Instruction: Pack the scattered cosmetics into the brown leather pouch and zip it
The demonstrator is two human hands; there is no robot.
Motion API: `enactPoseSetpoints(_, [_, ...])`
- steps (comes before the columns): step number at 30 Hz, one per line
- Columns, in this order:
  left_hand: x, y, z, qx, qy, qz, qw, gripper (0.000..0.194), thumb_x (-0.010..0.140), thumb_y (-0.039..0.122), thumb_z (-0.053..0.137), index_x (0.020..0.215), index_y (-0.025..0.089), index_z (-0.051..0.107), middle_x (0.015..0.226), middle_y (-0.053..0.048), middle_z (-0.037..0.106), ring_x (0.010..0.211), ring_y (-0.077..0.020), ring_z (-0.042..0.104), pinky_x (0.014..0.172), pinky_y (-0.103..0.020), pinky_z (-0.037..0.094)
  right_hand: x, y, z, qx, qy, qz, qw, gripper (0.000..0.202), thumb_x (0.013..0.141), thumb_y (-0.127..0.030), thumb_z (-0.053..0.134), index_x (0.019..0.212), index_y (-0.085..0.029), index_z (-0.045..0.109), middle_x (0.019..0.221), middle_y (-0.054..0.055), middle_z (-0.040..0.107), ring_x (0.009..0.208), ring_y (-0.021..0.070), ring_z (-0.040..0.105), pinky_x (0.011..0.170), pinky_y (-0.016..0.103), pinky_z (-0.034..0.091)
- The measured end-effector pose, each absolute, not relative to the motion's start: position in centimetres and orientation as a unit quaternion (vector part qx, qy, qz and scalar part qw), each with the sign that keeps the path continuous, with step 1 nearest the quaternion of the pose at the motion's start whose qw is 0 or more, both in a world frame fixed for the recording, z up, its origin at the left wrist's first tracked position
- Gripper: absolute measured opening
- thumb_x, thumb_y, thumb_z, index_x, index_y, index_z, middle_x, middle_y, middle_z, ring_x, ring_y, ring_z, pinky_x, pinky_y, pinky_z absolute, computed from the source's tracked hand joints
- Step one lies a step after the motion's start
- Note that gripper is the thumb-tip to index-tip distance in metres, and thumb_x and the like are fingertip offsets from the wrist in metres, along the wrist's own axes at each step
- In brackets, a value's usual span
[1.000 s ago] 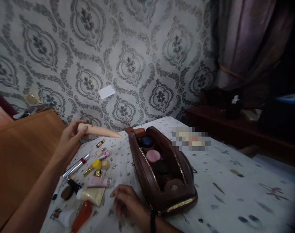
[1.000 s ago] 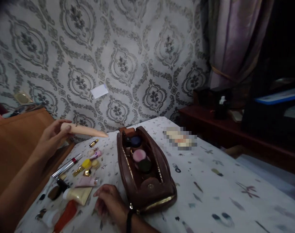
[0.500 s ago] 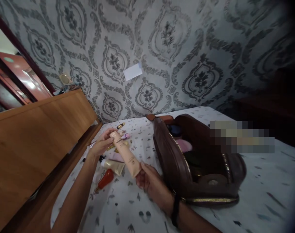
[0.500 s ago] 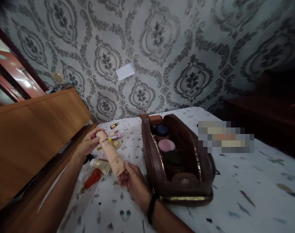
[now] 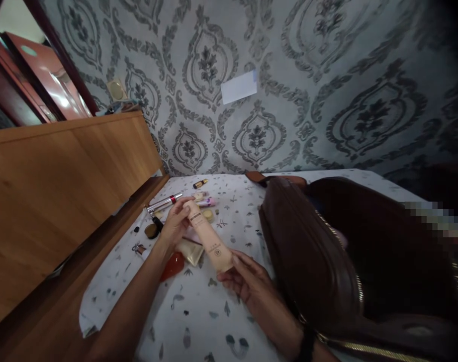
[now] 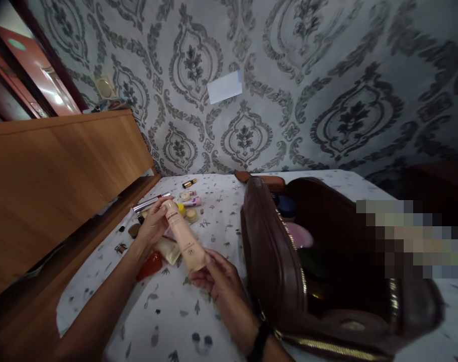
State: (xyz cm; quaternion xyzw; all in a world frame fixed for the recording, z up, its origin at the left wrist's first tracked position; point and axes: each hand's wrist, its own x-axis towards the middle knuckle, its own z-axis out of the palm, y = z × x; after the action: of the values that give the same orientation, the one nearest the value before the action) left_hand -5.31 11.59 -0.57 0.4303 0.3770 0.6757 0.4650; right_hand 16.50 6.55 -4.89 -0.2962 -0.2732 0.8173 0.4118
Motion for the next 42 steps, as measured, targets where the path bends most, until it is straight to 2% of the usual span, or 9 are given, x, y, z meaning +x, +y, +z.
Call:
enactPoseSetpoints(8, [-5.0, 10.9, 0.3, 0.44, 0.358, 0.676, 0.471, 0.042, 0.064, 0.038, 0.086, 0.099, 0.02, 0.069, 0.082, 0.001, 0.06, 0.068, -0.0107, 0.055, 0.062, -0.02, 0.045, 16.2, 6.9, -5.5, -0.287, -0.242, 0.843, 0.384, 0.056, 0.054, -0.058, 0.087, 0.086, -0.015, 0.069, 0.071, 0.006, 0.074, 0.06, 0.0153, 0.068, 0.057, 0.023, 0.052])
enactPoseSetpoints(13, [-4.6, 10.2, 0.7, 0.464, 0.326, 0.67, 0.479, 0.039, 0.066, 0.037, 0.085, 0.098, 0.021, 0.069, 0.089, -0.001, 0.063, 0.077, -0.0132, 0.057, 0.07, -0.022, 0.047, 16.4, 6.7, -5.6, -0.296, -0.262, 0.862, 0.318, 0.052, 0.073, -0.061, 0.073, 0.085, -0.011, 0.068, 0.079, 0.012, 0.075, 0.062, 0.0175, 0.07, 0.06, 0.026, 0.054])
enactPoseSetpoints(17, [-4.6, 9.9, 1.0, 0.474, 0.333, 0.659, 0.48, 0.04, 0.066, 0.038, 0.084, 0.099, 0.021, 0.069, 0.094, -0.003, 0.065, 0.081, -0.0154, 0.058, 0.073, -0.024, 0.047, 16.5, 6.2, -5.0, -0.278, -0.261, 0.867, 0.322, 0.055, 0.059, -0.053, 0.087, 0.092, -0.014, 0.067, 0.083, 0.01, 0.076, 0.069, 0.0192, 0.072, 0.063, 0.026, 0.054])
enactPoseSetpoints(20, [-4.9, 10.0, 0.9, 0.47, 0.347, 0.662, 0.469, 0.043, 0.064, 0.039, 0.085, 0.099, 0.021, 0.069, 0.093, -0.002, 0.064, 0.079, -0.0146, 0.057, 0.07, -0.023, 0.047, 16.5, 6.2, -4.8, -0.273, -0.261, 0.854, 0.357, 0.055, 0.05, -0.045, 0.093, 0.09, -0.017, 0.068, 0.08, 0.005, 0.075, 0.071, 0.0159, 0.071, 0.068, 0.023, 0.053])
enactPoseSetpoints(24, [-5.5, 10.4, 0.5, 0.473, 0.361, 0.662, 0.456, 0.045, 0.062, 0.039, 0.085, 0.099, 0.02, 0.069, 0.089, -0.001, 0.063, 0.075, -0.0137, 0.057, 0.066, -0.022, 0.047, 16.3, 6.6, -5.2, -0.264, -0.237, 0.834, 0.423, 0.047, 0.051, -0.044, 0.093, 0.085, -0.018, 0.072, 0.083, 0.003, 0.074, 0.076, 0.0131, 0.068, 0.076, 0.022, 0.052])
enactPoseSetpoints(31, [-5.7, 10.7, 0.2, 0.479, 0.364, 0.661, 0.448, 0.045, 0.061, 0.043, 0.087, 0.097, 0.02, 0.07, 0.083, 0.0, 0.061, 0.07, -0.0122, 0.058, 0.06, -0.02, 0.048, 16.5, 6.9, -5.8, -0.262, -0.249, 0.808, 0.465, 0.041, 0.052, -0.041, 0.092, 0.082, -0.018, 0.076, 0.094, 0.005, 0.072, 0.094, 0.0198, 0.066, 0.093, 0.033, 0.049])
enactPoseSetpoints(37, [-5.7, 10.8, 0.1, 0.478, 0.365, 0.664, 0.444, 0.044, 0.061, 0.042, 0.087, 0.095, 0.019, 0.071, 0.079, 0.001, 0.06, 0.066, -0.0102, 0.056, 0.055, -0.017, 0.046, 16.8, 6.7, -6.1, -0.282, -0.301, 0.779, 0.473, 0.034, 0.054, -0.039, 0.09, 0.075, -0.019, 0.073, 0.084, 0.002, 0.07, 0.082, 0.0177, 0.064, 0.084, 0.031, 0.048])
enactPoseSetpoints(40, [-5.8, 10.6, 0.3, 0.474, 0.364, 0.666, 0.447, 0.043, 0.063, 0.04, 0.087, 0.097, 0.019, 0.072, 0.084, -0.002, 0.065, 0.072, -0.0124, 0.06, 0.063, -0.02, 0.05, 17.0, 6.4, -6.0, -0.328, -0.358, 0.742, 0.463, 0.035, 0.061, -0.039, 0.084, 0.09, -0.021, 0.072, 0.075, 0.0, 0.067, 0.074, 0.0168, 0.06, 0.07, 0.027, 0.045])
enactPoseSetpoints(42, [-5.8, 10.4, 0.4, 0.477, 0.362, 0.659, 0.455, 0.044, 0.064, 0.04, 0.086, 0.1, 0.019, 0.072, 0.089, -0.004, 0.068, 0.076, -0.0145, 0.061, 0.066, -0.022, 0.051, 17.1, 6.2, -5.9, -0.348, -0.378, 0.715, 0.474, 0.041, 0.065, -0.038, 0.082, 0.101, -0.023, 0.07, 0.086, 0.001, 0.069, 0.073, 0.0162, 0.059, 0.066, 0.026, 0.044])
